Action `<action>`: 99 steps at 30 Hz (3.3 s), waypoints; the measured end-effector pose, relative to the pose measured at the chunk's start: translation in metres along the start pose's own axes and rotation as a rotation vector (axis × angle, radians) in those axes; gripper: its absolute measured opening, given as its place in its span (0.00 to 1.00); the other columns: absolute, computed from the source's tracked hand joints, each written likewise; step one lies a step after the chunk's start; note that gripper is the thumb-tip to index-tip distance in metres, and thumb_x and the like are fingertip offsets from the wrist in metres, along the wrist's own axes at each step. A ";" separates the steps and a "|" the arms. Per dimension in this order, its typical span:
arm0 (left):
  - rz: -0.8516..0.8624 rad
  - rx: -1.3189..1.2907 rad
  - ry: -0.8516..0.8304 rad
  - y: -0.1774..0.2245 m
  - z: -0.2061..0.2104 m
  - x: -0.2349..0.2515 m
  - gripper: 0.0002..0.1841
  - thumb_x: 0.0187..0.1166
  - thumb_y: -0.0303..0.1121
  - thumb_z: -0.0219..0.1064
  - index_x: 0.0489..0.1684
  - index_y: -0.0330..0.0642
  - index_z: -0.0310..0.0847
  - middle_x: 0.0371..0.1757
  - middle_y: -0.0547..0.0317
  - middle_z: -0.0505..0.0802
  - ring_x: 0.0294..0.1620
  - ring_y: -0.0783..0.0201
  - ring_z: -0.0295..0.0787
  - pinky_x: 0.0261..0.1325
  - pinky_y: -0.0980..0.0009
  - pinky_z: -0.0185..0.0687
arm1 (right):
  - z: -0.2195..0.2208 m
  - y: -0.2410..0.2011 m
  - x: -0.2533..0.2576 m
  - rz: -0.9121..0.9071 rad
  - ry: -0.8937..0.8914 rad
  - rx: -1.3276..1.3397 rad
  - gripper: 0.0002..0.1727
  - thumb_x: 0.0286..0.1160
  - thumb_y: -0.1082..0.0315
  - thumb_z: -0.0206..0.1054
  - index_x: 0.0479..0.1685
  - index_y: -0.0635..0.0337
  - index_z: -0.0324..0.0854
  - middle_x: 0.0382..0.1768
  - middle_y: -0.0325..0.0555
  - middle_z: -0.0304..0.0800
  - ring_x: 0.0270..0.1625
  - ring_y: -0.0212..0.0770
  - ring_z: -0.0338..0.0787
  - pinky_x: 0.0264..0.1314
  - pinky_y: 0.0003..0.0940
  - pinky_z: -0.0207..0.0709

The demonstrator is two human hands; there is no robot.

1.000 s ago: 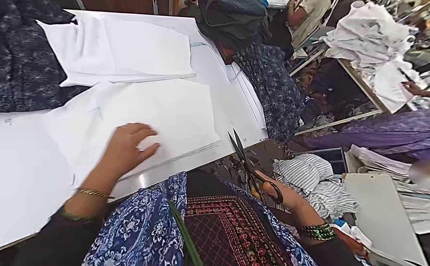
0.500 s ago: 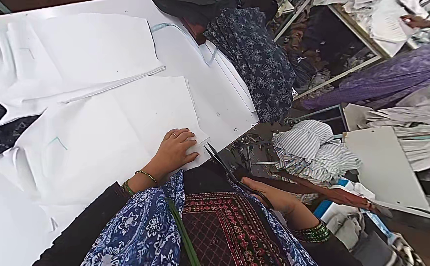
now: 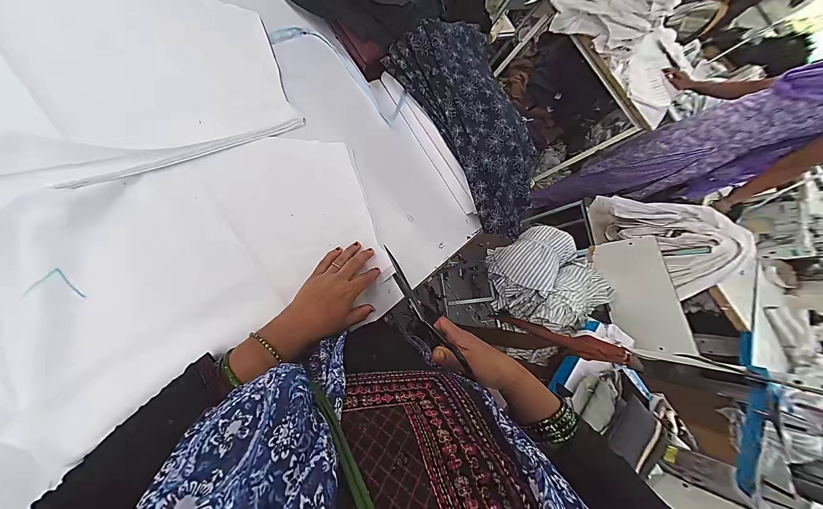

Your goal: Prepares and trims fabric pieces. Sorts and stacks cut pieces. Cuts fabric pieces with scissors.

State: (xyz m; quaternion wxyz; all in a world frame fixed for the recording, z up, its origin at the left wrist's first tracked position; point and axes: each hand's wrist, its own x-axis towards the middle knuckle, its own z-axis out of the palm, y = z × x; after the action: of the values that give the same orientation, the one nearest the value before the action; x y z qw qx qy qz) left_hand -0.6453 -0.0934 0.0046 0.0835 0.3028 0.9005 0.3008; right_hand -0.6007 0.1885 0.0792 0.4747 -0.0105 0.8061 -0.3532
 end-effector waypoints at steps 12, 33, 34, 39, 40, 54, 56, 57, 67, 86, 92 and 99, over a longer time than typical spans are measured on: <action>0.037 0.009 0.034 -0.004 0.004 -0.001 0.29 0.78 0.46 0.69 0.76 0.42 0.81 0.87 0.41 0.73 0.90 0.37 0.61 0.87 0.37 0.52 | 0.021 0.003 0.000 -0.071 0.221 0.144 0.25 0.70 0.46 0.73 0.35 0.56 0.68 0.25 0.26 0.65 0.25 0.19 0.65 0.32 0.17 0.60; 0.071 0.074 0.341 -0.005 0.015 -0.001 0.17 0.73 0.39 0.65 0.49 0.37 0.93 0.56 0.42 0.94 0.66 0.37 0.88 0.61 0.38 0.80 | 0.006 0.042 -0.011 -0.215 0.100 0.278 0.53 0.37 0.11 0.67 0.46 0.51 0.69 0.27 0.21 0.72 0.27 0.14 0.72 0.32 0.13 0.67; 0.074 0.084 0.338 -0.005 0.016 -0.001 0.17 0.73 0.38 0.64 0.49 0.36 0.92 0.57 0.42 0.94 0.66 0.37 0.87 0.62 0.37 0.80 | 0.004 0.042 -0.013 -0.226 0.041 0.229 0.55 0.40 0.10 0.63 0.49 0.54 0.70 0.30 0.22 0.73 0.30 0.13 0.74 0.35 0.12 0.69; 0.082 0.087 0.387 -0.006 0.020 -0.002 0.16 0.75 0.34 0.60 0.44 0.36 0.93 0.55 0.43 0.95 0.65 0.40 0.89 0.64 0.42 0.81 | 0.003 0.052 -0.016 -0.264 -0.069 0.137 0.52 0.53 0.12 0.57 0.48 0.57 0.71 0.33 0.25 0.72 0.33 0.12 0.71 0.37 0.11 0.66; 0.082 0.082 0.402 -0.006 0.019 -0.002 0.15 0.75 0.33 0.59 0.42 0.36 0.93 0.54 0.43 0.95 0.64 0.41 0.90 0.63 0.43 0.82 | 0.003 0.053 -0.017 -0.264 -0.075 0.159 0.51 0.52 0.12 0.58 0.48 0.56 0.71 0.33 0.24 0.72 0.32 0.12 0.72 0.37 0.11 0.66; 0.026 -0.041 0.405 -0.011 0.014 0.000 0.14 0.75 0.29 0.58 0.42 0.34 0.92 0.53 0.45 0.95 0.63 0.42 0.90 0.60 0.43 0.81 | 0.007 0.035 -0.009 -0.208 -0.059 0.141 0.53 0.47 0.10 0.58 0.48 0.54 0.70 0.31 0.24 0.70 0.30 0.14 0.70 0.34 0.13 0.65; 0.029 -0.043 0.376 -0.013 0.014 -0.001 0.15 0.76 0.33 0.60 0.45 0.35 0.92 0.55 0.44 0.94 0.64 0.41 0.88 0.58 0.41 0.80 | 0.007 0.035 -0.008 -0.209 -0.065 0.134 0.54 0.46 0.09 0.57 0.50 0.55 0.70 0.32 0.24 0.70 0.31 0.14 0.70 0.35 0.14 0.65; 0.032 -0.040 0.360 -0.013 0.014 -0.001 0.16 0.76 0.35 0.60 0.47 0.36 0.92 0.56 0.44 0.94 0.66 0.40 0.87 0.57 0.40 0.80 | 0.008 0.034 -0.007 -0.203 -0.067 0.134 0.55 0.45 0.09 0.57 0.50 0.55 0.70 0.33 0.24 0.70 0.31 0.14 0.70 0.35 0.13 0.65; 0.101 0.050 0.164 -0.012 0.012 -0.001 0.23 0.78 0.46 0.62 0.67 0.46 0.89 0.80 0.49 0.83 0.87 0.35 0.66 0.82 0.31 0.57 | 0.003 0.007 0.000 -0.096 -0.043 0.026 0.47 0.61 0.19 0.58 0.53 0.60 0.68 0.37 0.33 0.72 0.36 0.22 0.72 0.41 0.23 0.67; 0.118 0.070 0.166 -0.013 0.013 -0.001 0.22 0.79 0.44 0.61 0.67 0.47 0.89 0.80 0.49 0.83 0.86 0.35 0.68 0.81 0.32 0.58 | 0.008 0.014 -0.008 -0.059 0.033 0.108 0.45 0.60 0.21 0.61 0.51 0.58 0.69 0.36 0.31 0.72 0.36 0.20 0.72 0.40 0.20 0.67; 0.112 0.086 0.167 -0.013 0.013 0.000 0.24 0.78 0.45 0.62 0.68 0.45 0.87 0.80 0.48 0.83 0.86 0.36 0.68 0.82 0.32 0.58 | 0.007 0.012 -0.008 -0.110 0.011 0.093 0.51 0.55 0.15 0.59 0.53 0.59 0.69 0.38 0.31 0.73 0.37 0.18 0.72 0.41 0.20 0.68; 0.094 0.070 0.160 -0.012 0.012 0.000 0.26 0.77 0.46 0.63 0.71 0.43 0.84 0.81 0.47 0.82 0.87 0.37 0.68 0.82 0.33 0.59 | 0.003 0.014 -0.013 -0.072 -0.005 0.040 0.51 0.56 0.17 0.59 0.55 0.61 0.70 0.38 0.33 0.74 0.38 0.22 0.73 0.41 0.23 0.68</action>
State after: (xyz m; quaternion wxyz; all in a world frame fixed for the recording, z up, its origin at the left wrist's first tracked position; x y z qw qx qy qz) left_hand -0.6471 -0.0949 -0.0122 -0.0137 0.3224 0.8990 0.2962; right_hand -0.5866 0.2018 0.0804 0.4638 -0.0306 0.7967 -0.3862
